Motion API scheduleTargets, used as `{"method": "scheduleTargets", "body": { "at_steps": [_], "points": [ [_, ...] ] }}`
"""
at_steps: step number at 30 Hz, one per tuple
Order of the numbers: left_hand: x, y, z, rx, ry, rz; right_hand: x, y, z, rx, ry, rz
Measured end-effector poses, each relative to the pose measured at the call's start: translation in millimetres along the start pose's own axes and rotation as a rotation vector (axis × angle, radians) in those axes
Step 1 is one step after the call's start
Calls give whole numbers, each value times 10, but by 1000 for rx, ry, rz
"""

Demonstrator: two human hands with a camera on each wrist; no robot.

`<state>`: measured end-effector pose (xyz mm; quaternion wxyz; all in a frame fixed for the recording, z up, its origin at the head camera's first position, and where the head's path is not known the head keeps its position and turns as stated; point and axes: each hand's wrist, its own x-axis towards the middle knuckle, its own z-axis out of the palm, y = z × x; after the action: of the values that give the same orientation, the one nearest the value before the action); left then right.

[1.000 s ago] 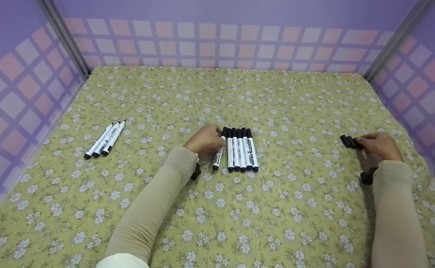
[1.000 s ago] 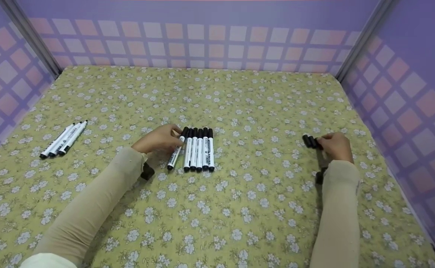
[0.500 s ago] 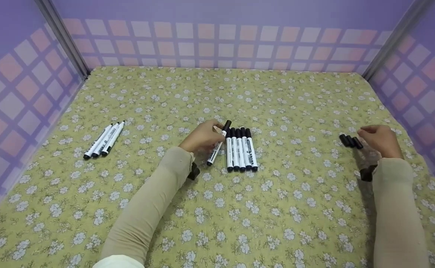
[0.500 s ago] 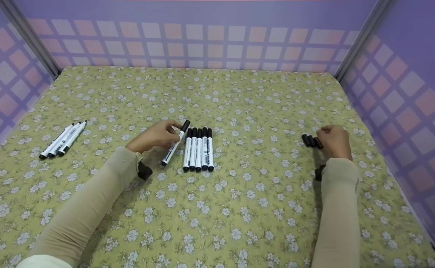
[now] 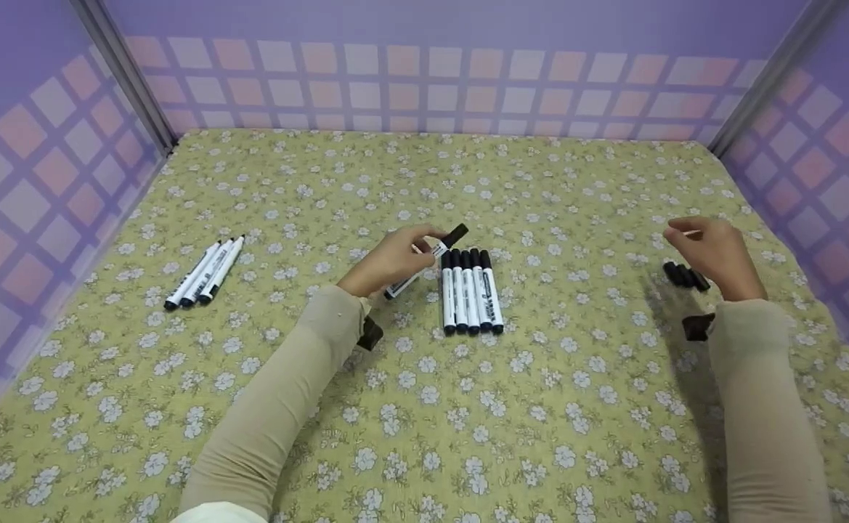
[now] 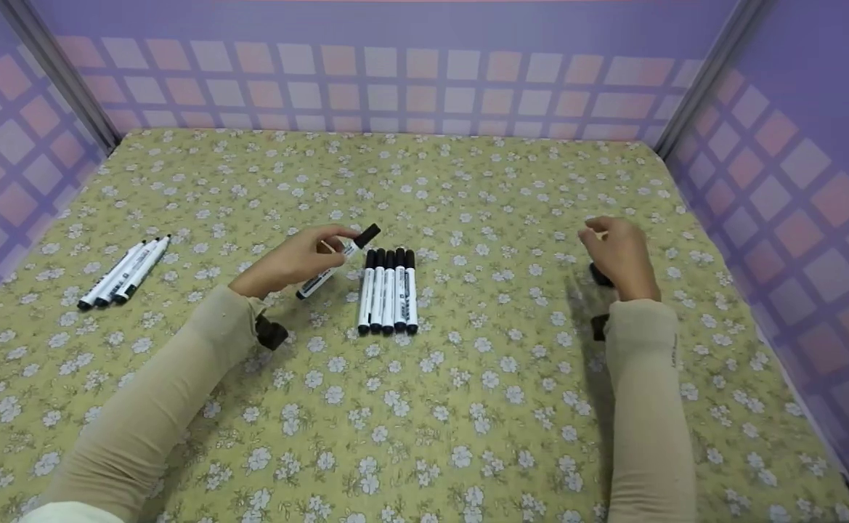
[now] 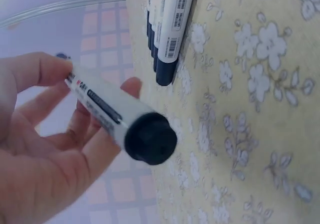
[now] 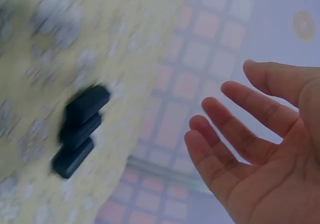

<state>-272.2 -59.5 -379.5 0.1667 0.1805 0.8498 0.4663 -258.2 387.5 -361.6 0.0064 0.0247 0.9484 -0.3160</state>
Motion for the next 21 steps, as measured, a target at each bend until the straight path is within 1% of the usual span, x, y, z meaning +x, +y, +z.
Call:
{"method": "scheduleTargets", "body": {
  "at_steps": [5, 9, 13, 16, 21],
  "points": [
    [-30, 39, -26, 111, -52, 48, -23, -270, 97, -21, 21, -124],
    [-49, 75, -27, 192, -53, 99, -32, -489, 221, -8, 32, -239],
    [-80, 100, -29, 205, -44, 132, -43, -700, 347, 24, 14, -346],
    [-106, 115, -43, 218, -38, 175, -73, -848, 424, 33, -13, -418],
    [-149, 142, -59, 264, -12, 255, -124, -1063, 545, 1, -34, -555]
  ]
}}
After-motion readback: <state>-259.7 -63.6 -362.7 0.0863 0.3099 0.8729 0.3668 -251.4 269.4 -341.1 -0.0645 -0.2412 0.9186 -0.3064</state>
